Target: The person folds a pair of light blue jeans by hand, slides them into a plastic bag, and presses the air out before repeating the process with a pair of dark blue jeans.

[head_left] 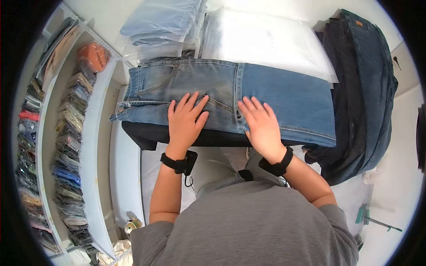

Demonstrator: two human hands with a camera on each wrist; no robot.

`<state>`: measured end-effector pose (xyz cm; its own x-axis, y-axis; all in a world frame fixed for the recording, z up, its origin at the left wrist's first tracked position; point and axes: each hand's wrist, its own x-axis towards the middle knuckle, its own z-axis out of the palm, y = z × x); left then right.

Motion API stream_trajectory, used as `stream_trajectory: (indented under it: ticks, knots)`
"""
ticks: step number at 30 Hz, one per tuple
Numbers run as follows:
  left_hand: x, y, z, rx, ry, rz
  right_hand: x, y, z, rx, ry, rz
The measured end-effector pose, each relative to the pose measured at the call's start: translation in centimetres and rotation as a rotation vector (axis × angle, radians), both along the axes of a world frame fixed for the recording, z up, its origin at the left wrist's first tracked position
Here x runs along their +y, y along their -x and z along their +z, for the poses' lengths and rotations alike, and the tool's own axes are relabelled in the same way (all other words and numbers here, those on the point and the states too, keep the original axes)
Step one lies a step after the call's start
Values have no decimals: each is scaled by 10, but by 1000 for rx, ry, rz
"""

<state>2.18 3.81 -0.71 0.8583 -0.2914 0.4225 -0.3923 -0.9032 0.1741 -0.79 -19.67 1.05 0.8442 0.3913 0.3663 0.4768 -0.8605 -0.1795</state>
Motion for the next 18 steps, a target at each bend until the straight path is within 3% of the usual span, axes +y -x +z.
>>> stream_trajectory:
  ticks: [2,7,11,14,18]
  knots:
    - [0,0,1,-2,4,0,1,-1,-14,63,99,36]
    - [-1,1,2,21,-3,3,-2,2,-9,87,80,36]
    - [0,-3,-1,18,-65,11,-38,20,10,166,74,31]
    - [0,-3,-2,4,-87,7,-96,32,34,251,90,-73]
    - [1,-4,-6,-4,-104,13,-176,43,28,13,250,-444]
